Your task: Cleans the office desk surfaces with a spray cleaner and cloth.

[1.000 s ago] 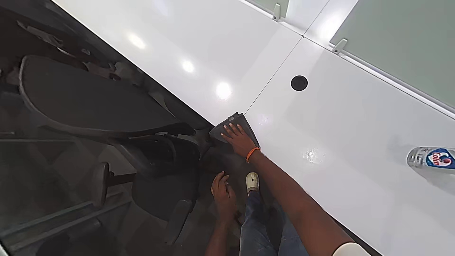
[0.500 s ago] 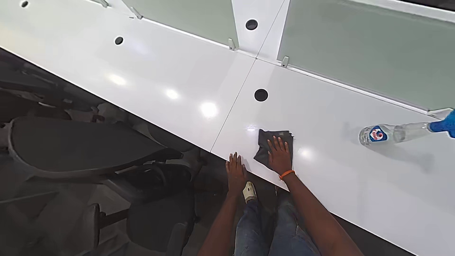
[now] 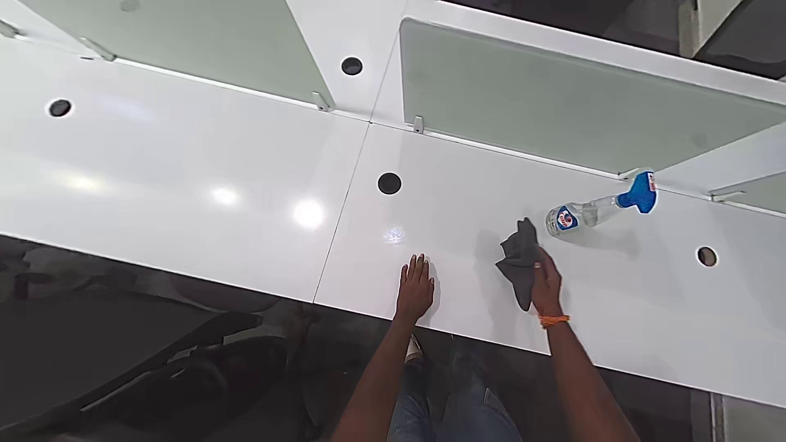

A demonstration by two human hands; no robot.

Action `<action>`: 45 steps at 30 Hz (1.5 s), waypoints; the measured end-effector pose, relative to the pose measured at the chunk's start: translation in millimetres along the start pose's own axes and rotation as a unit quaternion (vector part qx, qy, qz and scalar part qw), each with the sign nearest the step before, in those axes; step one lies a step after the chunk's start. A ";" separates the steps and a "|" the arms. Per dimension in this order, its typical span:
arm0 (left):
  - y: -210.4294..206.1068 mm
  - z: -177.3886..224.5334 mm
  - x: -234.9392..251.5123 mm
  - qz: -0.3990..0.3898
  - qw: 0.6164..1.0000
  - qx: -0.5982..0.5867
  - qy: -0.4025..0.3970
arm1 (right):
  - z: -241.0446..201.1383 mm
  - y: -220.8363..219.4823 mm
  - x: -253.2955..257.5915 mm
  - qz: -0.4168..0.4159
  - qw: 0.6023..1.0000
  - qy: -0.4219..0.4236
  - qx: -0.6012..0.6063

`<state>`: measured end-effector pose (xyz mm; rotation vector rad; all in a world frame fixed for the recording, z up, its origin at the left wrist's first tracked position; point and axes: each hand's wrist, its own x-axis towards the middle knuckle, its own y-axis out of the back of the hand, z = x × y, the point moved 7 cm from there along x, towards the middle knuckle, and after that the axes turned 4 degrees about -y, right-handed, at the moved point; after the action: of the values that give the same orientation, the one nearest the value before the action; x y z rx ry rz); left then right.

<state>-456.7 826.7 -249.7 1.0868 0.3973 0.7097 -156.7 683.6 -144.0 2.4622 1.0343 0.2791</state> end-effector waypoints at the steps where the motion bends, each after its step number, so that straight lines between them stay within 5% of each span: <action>1: -0.9 2.3 5.9 0.001 1.000 0.000 -0.010 | -6.6 25.1 1.4 0.021 1.000 0.000 0.006; 5: -4.4 5.4 20.0 -0.006 0.999 0.002 -0.042 | -19.5 107.5 -18.5 0.122 0.990 -0.029 0.066; 9: -10.6 2.8 21.3 -0.017 0.999 0.016 -0.049 | 31.0 104.6 -54.4 0.139 0.925 -0.189 0.298; 11: -12.3 2.1 19.6 -0.009 0.999 0.019 -0.050 | 68.7 95.3 -72.3 0.124 0.936 -0.267 0.192; 13: -11.5 0.6 21.7 -0.002 0.998 0.026 -0.049 | 91.3 105.3 -73.6 0.131 0.960 -0.238 -0.064; 17: -12.2 1.0 19.7 -0.001 0.998 0.038 -0.043 | 65.6 132.1 -83.7 0.221 0.928 -0.163 -0.251; 21: -11.6 0.8 21.3 -0.006 0.999 0.030 -0.043 | 43.0 57.0 -68.1 -0.017 0.927 0.035 -0.372; 24: -13.2 0.7 20.1 -0.004 0.998 0.033 -0.045 | 76.1 3.9 -51.3 -0.103 0.880 0.028 -0.462; 28: -13.2 2.5 23.2 -0.010 0.998 0.045 -0.042 | 82.4 -43.4 -52.3 -0.067 0.869 -0.005 -0.491; 32: -13.1 3.1 22.8 -0.026 0.998 0.045 -0.032 | 51.7 -97.0 -71.7 -0.117 0.866 0.001 -0.486; 45: -11.8 4.2 21.7 -0.020 0.996 0.083 -0.040 | 39.1 -130.8 19.3 -0.080 0.877 0.001 -0.474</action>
<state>-434.7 835.7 -257.6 1.2577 0.4142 0.6046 -211.2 765.2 -240.9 1.4797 0.8094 0.5717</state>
